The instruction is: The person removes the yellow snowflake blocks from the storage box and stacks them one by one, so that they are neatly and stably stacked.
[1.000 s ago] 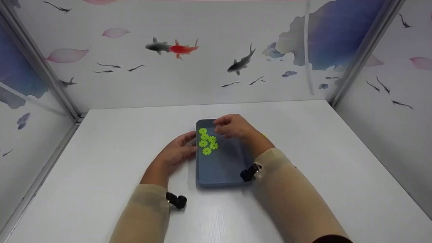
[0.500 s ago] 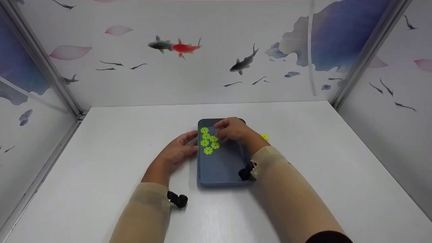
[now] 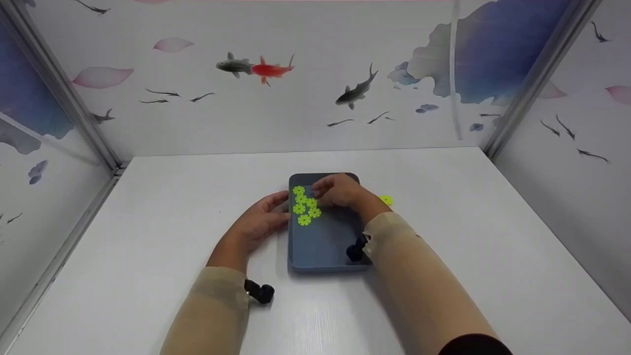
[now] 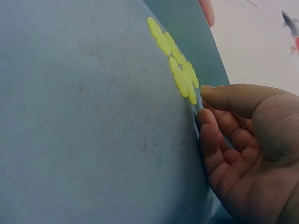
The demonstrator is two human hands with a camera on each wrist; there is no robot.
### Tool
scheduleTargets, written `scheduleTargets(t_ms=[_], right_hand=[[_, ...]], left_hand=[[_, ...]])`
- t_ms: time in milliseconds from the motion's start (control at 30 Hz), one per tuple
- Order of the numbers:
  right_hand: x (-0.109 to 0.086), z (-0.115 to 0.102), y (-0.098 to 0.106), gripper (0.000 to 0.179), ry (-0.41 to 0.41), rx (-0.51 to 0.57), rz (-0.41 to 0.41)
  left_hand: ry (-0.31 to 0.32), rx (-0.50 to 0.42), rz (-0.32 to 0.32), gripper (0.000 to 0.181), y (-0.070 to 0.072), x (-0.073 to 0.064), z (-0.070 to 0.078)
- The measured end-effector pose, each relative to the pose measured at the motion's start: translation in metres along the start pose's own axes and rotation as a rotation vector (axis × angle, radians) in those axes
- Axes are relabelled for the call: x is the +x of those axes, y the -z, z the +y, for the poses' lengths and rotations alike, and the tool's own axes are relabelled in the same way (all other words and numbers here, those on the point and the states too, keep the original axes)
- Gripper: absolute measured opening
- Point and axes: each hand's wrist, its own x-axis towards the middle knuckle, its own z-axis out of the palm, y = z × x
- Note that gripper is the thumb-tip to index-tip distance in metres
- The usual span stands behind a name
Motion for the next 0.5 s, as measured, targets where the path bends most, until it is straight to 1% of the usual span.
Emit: scheduleTargets(t_ms=[133,267,367,500], right_hand=[[0.0012,0.0002,-0.0012,0.043,0.009,-0.040,-0.010],[0.0020,-0.0001,-0.0023,0.041,0.018,-0.073,-0.011],[0.0021,-0.0005,-0.0031,0.041,0.018,-0.078,-0.010],[0.0023,0.0004,-0.0037,0.042,0.027,-0.076,-0.013]], left_hand=[[0.003,0.005,0.000,0.071,-0.0001,-0.0008,0.0008],[-0.006,0.013,-0.018,0.072,0.0010,0.0000,0.0008],[-0.010,0.013,-0.023,0.071,0.0014,0.0005,0.0007],[-0.007,0.015,-0.008,0.069,0.0006,-0.0008,0.0012]])
